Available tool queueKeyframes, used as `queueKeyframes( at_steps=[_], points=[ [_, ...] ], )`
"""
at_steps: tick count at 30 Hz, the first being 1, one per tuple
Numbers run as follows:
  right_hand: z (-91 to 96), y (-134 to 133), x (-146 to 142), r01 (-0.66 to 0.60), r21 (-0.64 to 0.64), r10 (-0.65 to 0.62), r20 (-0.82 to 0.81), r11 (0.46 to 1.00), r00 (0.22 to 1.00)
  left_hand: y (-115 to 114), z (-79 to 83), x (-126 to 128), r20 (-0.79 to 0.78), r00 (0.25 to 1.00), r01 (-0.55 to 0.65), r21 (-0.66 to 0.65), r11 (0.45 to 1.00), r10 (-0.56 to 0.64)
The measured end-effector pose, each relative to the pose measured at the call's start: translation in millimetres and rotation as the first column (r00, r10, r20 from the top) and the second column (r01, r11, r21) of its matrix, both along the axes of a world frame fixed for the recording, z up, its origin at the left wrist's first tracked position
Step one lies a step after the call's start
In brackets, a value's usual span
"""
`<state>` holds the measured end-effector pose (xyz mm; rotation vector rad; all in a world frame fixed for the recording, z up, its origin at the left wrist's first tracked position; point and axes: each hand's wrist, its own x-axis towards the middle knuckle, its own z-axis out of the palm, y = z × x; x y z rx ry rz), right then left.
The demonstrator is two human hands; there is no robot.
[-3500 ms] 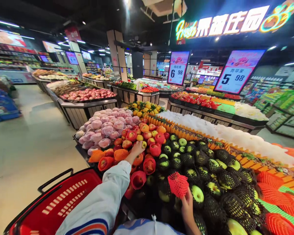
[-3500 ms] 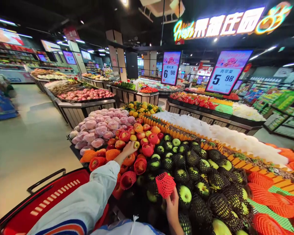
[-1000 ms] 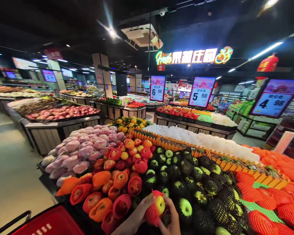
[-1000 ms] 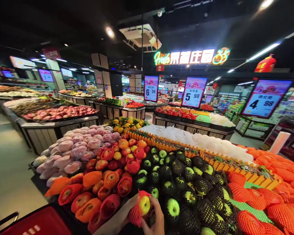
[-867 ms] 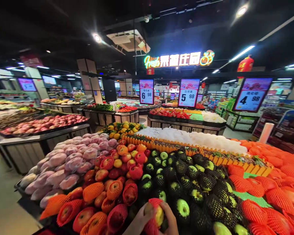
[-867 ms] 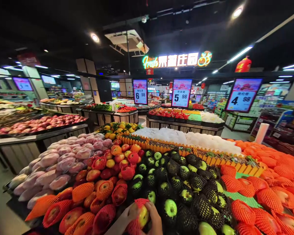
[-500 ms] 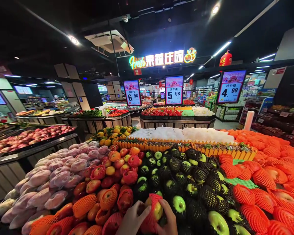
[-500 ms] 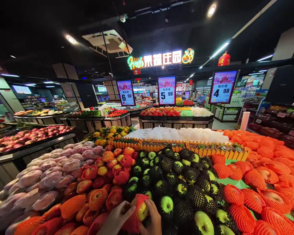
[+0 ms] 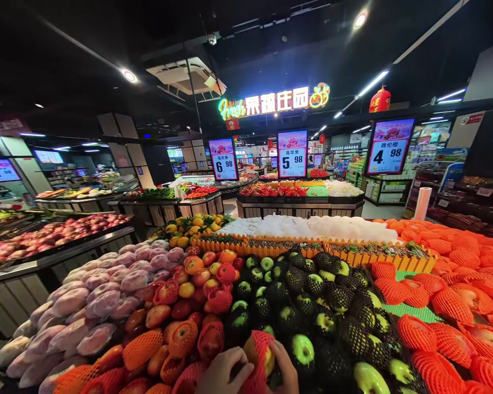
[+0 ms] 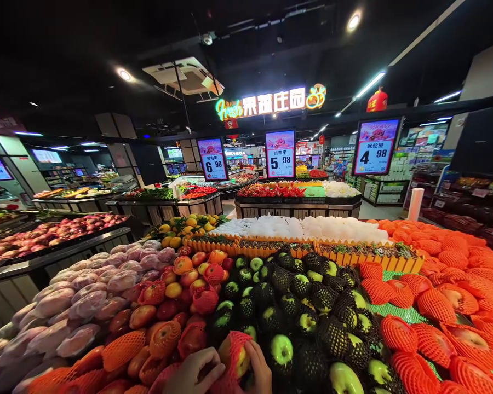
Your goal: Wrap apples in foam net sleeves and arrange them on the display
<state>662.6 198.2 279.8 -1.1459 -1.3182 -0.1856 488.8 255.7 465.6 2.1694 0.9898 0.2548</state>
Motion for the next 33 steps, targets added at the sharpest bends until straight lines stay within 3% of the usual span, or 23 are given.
queueKeyframes(
  at_steps=[8,12,16,20,24,27,30,33],
  points=[
    [2.9,-4,1,0.048,-0.022,-0.048,-0.009,0.999,0.999,-3,5.4,3,-0.014,1.0,-0.026,-0.243,0.97,0.024],
    [4.4,-5,-1,0.078,-0.028,-0.079,-0.024,0.997,0.997,-4,2.0,2,-0.034,0.998,-0.061,-0.242,0.968,0.054],
    [4.0,-5,-1,0.074,-0.038,-0.075,-0.018,0.997,0.997,-4,-3.2,0,0.193,0.981,0.028,-0.243,0.97,0.02],
    [1.9,-6,0,0.094,-0.031,-0.094,-0.003,0.995,0.996,-6,-3.0,0,0.435,0.9,0.165,-0.297,0.94,-0.021],
    [4.2,-8,0,0.105,-0.051,-0.105,0.004,0.993,0.994,-8,-0.2,0,0.52,0.854,0.255,-0.417,0.872,-0.001],
    [7.3,-9,-1,0.101,-0.047,-0.101,0.005,0.994,0.995,-7,0.1,1,0.568,0.823,0.238,-0.35,0.906,0.003],
    [8.1,-9,-2,0.102,-0.045,-0.101,0.017,0.994,0.995,-4,1.5,0,0.508,0.859,0.156,-0.365,0.918,0.056],
    [6.9,-8,-1,0.111,-0.058,-0.11,0.029,0.992,0.994,-4,7.1,-3,0.344,0.937,0.077,-0.378,0.923,0.063]
  ],
)
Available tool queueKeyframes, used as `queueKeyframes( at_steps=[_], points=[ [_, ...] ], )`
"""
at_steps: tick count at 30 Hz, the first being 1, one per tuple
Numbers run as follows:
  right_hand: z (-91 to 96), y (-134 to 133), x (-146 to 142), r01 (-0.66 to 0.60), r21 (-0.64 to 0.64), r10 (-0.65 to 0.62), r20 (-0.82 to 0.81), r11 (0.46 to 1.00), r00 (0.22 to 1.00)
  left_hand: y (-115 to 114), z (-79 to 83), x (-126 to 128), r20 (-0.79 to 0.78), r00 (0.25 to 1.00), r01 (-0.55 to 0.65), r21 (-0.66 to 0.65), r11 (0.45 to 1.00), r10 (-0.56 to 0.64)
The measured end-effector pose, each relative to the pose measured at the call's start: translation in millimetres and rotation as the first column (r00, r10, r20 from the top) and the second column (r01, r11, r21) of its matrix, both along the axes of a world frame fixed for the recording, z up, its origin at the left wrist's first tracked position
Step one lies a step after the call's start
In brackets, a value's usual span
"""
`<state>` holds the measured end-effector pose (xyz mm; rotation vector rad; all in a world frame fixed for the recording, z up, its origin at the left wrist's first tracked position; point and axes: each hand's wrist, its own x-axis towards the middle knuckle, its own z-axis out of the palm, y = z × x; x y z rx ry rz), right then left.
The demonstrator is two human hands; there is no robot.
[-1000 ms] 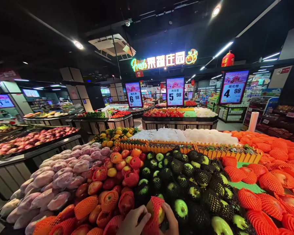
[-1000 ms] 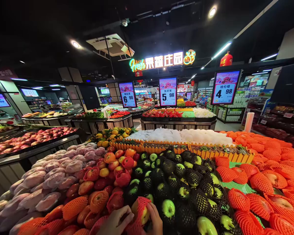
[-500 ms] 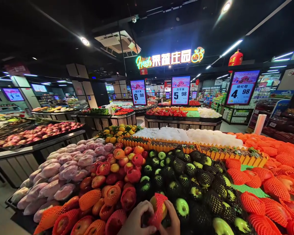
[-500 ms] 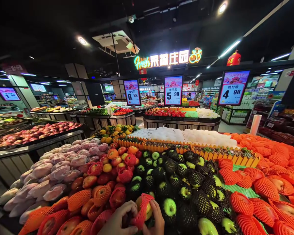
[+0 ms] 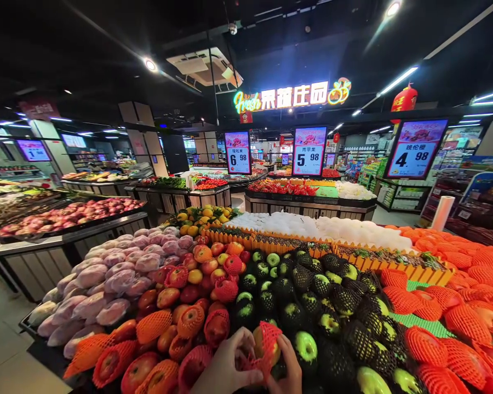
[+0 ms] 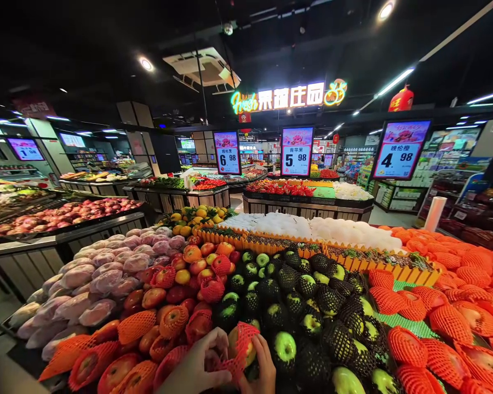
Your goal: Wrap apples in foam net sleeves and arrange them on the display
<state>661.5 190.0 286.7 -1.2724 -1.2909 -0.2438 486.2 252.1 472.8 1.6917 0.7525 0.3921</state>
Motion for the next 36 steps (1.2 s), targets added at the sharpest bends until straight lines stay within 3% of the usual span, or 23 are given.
queueKeyframes(
  at_steps=[4,7,11,14,17,21,26,30,32,36],
  points=[
    [4.8,0,0,0.0,0.026,0.0,-0.009,1.0,1.0,-4,11.4,-3,-0.215,0.977,0.041,0.124,0.991,-0.014],
    [15.6,-3,-4,-0.053,0.037,0.054,-0.03,0.998,0.998,-5,10.5,-3,-0.129,0.99,-0.02,0.239,0.971,0.052],
    [24.2,-7,-11,-0.138,0.034,0.141,-0.086,0.99,0.986,4,-13.1,-2,0.026,0.988,-0.148,0.41,0.9,0.151],
    [20.1,-8,-15,-0.194,0.007,0.191,-0.205,0.981,0.96,11,-33.1,-3,0.088,0.986,-0.168,0.381,0.909,0.145],
    [13.6,-5,-15,-0.252,0.028,0.25,-0.27,0.967,0.93,14,-39.1,-5,0.092,0.995,-0.078,0.378,0.923,0.046],
    [11.1,-4,-16,-0.386,0.029,0.379,-0.276,0.922,0.883,15,-29.9,-7,0.002,0.994,0.098,0.436,0.895,-0.11],
    [12.2,-7,-18,-0.423,-0.025,0.391,-0.336,0.906,0.857,22,-26.8,-13,0.084,0.985,0.119,0.313,0.942,-0.153],
    [15.4,-7,-9,-0.49,-0.026,0.477,-0.188,0.871,0.858,29,-32.2,-15,0.27,0.931,0.229,0.085,0.97,-0.244],
    [17.1,-6,-6,-0.462,-0.019,0.455,-0.143,0.887,0.879,32,-36.2,-15,0.321,0.911,0.271,0.007,0.963,-0.259],
    [18.5,-7,-8,-0.361,-0.004,0.353,-0.2,0.933,0.914,36,-45.0,-14,0.316,0.916,0.28,-0.064,0.958,-0.246]
  ],
)
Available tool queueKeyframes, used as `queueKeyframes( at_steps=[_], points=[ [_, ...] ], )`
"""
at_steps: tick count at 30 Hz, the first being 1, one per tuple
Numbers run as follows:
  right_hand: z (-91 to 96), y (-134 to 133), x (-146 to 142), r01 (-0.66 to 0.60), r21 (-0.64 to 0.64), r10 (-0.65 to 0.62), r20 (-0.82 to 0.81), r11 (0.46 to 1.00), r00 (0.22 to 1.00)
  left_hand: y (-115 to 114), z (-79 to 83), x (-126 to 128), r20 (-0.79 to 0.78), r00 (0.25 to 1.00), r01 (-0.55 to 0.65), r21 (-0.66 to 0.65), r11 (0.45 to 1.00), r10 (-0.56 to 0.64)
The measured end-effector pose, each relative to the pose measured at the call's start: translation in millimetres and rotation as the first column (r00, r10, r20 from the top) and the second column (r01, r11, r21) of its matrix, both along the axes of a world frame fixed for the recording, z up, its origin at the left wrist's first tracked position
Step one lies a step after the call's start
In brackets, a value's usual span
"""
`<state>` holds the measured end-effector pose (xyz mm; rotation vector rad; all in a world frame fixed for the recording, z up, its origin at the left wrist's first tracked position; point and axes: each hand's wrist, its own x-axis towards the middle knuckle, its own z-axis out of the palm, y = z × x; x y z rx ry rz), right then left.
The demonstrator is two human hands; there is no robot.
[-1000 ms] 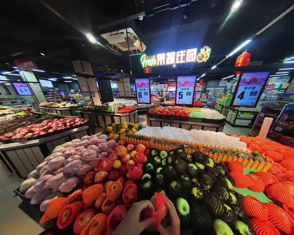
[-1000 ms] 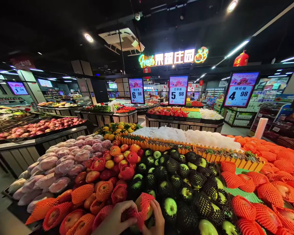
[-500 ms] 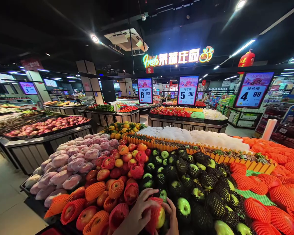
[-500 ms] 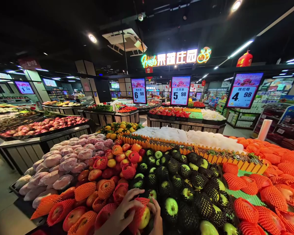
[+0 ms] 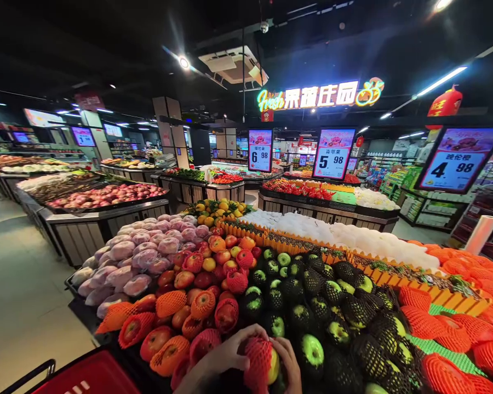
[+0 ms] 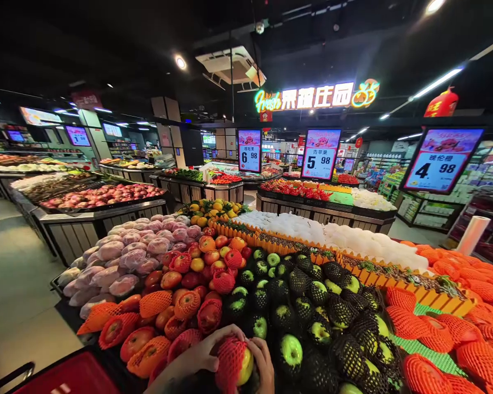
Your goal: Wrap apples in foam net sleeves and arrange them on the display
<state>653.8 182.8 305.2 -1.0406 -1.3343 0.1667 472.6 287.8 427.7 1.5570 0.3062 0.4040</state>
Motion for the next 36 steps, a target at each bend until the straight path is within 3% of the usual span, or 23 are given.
queueKeyframes(
  at_steps=[5,11,14,18,22,23,25,26,27,28,30,32,34,36],
  points=[
    [7.5,-4,0,0.051,-0.001,-0.051,0.044,0.999,0.998,-6,-1.2,5,-0.03,1.0,-0.002,-0.008,1.0,0.002],
    [25.8,-11,-2,0.144,-0.044,-0.142,0.038,0.989,0.989,-14,4.0,17,-0.008,0.998,-0.067,-0.201,0.977,0.067],
    [32.1,-14,1,0.153,-0.078,-0.144,0.11,0.985,0.983,-13,-2.5,18,0.019,0.996,-0.083,-0.28,0.956,0.092],
    [38.7,-15,7,0.189,-0.154,-0.152,0.227,0.97,0.962,-11,-21.0,16,0.043,0.973,-0.187,-0.425,0.886,0.226],
    [42.2,-18,7,0.137,-0.206,-0.108,0.149,0.969,0.983,10,-29.5,6,0.072,0.894,-0.344,-0.52,0.782,0.442],
    [42.2,-19,7,0.117,-0.209,-0.094,0.12,0.971,0.988,22,-29.0,2,0.075,0.848,-0.426,-0.493,0.759,0.525],
    [41.4,-19,7,0.085,-0.22,-0.069,0.082,0.972,0.994,52,-26.8,-10,0.096,0.715,-0.642,-0.304,0.704,0.693],
    [40.8,-19,7,0.072,-0.227,-0.056,0.077,0.971,0.995,71,-25.9,-17,0.123,0.63,-0.754,-0.138,0.642,0.767],
    [40.2,-19,7,0.061,-0.235,-0.043,0.081,0.97,0.996,89,-25.6,-24,0.147,0.537,-0.843,0.05,0.535,0.831],
    [39.7,-19,8,0.053,-0.24,-0.032,0.089,0.969,0.995,108,-25.9,-32,0.16,0.469,-0.882,0.129,0.453,0.869],
    [39.1,-19,8,0.046,-0.246,-0.02,0.11,0.968,0.994,143,-28.9,-46,0.161,0.374,-0.914,0.23,0.334,0.913],
    [39.0,-18,8,0.041,-0.248,-0.011,0.124,0.968,0.992,170,-34.4,-58,0.143,0.31,-0.915,0.314,0.254,0.94],
    [39.2,-19,8,0.034,-0.252,-0.001,0.131,0.967,0.991,190,-41.2,-64,0.117,0.288,-0.886,0.41,0.218,0.95],
    [39.4,-19,8,0.026,-0.256,0.009,0.137,0.966,0.991,203,-48.3,-65,0.077,0.306,-0.834,0.501,0.229,0.949]
  ],
)
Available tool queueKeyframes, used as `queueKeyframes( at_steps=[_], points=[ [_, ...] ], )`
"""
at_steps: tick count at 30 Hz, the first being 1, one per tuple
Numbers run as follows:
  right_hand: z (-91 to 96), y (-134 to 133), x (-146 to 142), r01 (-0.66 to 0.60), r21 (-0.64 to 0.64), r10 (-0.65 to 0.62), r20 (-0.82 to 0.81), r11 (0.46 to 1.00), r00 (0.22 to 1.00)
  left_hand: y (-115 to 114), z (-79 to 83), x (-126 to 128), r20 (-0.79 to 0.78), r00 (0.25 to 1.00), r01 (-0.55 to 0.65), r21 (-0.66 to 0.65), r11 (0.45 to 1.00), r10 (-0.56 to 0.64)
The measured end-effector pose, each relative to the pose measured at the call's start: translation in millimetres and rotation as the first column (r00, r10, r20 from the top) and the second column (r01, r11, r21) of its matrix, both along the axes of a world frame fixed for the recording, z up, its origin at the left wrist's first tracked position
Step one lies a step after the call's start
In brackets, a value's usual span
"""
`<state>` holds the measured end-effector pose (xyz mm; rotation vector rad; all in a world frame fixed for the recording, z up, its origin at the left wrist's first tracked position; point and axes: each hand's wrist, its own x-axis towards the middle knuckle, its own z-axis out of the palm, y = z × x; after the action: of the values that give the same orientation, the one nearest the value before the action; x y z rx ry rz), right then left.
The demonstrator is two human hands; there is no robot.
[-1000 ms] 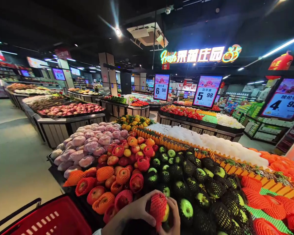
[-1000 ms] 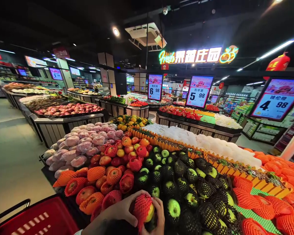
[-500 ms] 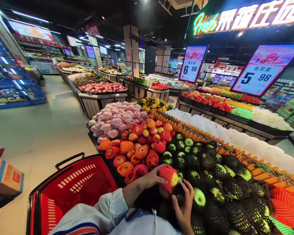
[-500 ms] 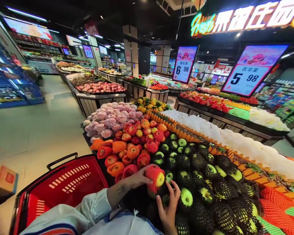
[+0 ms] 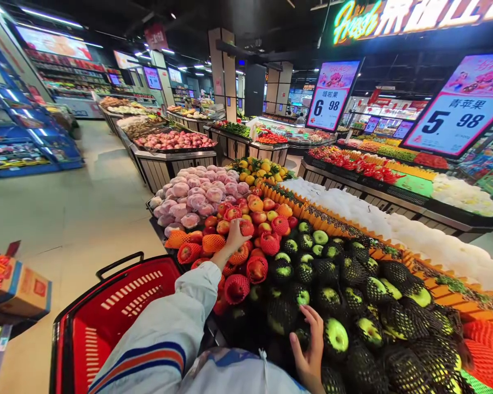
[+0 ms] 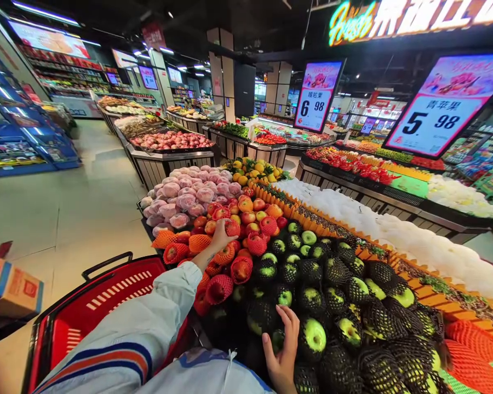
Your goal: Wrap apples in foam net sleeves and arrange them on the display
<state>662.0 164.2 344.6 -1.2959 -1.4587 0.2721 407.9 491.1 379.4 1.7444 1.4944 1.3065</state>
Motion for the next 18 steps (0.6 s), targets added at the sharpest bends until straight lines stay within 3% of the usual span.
queueKeyframes(
  at_steps=[4,10,15,18],
  points=[
    [1.0,1,1,-0.004,0.004,0.004,0.035,1.0,0.999,19,-12.2,5,-0.212,0.974,0.061,-0.08,0.995,-0.077],
    [2.2,4,2,-0.005,0.016,0.004,0.076,1.0,0.997,31,-17.8,14,-0.472,0.85,0.118,-0.259,0.959,-0.233],
    [3.0,6,2,-0.02,0.016,0.018,0.098,1.0,0.995,31,-14.9,30,-0.585,0.77,0.068,-0.323,0.944,-0.255],
    [4.7,5,2,-0.009,0.016,0.008,0.091,1.0,0.996,32,-9.5,34,-0.594,0.749,0.097,-0.337,0.936,-0.291]
  ],
)
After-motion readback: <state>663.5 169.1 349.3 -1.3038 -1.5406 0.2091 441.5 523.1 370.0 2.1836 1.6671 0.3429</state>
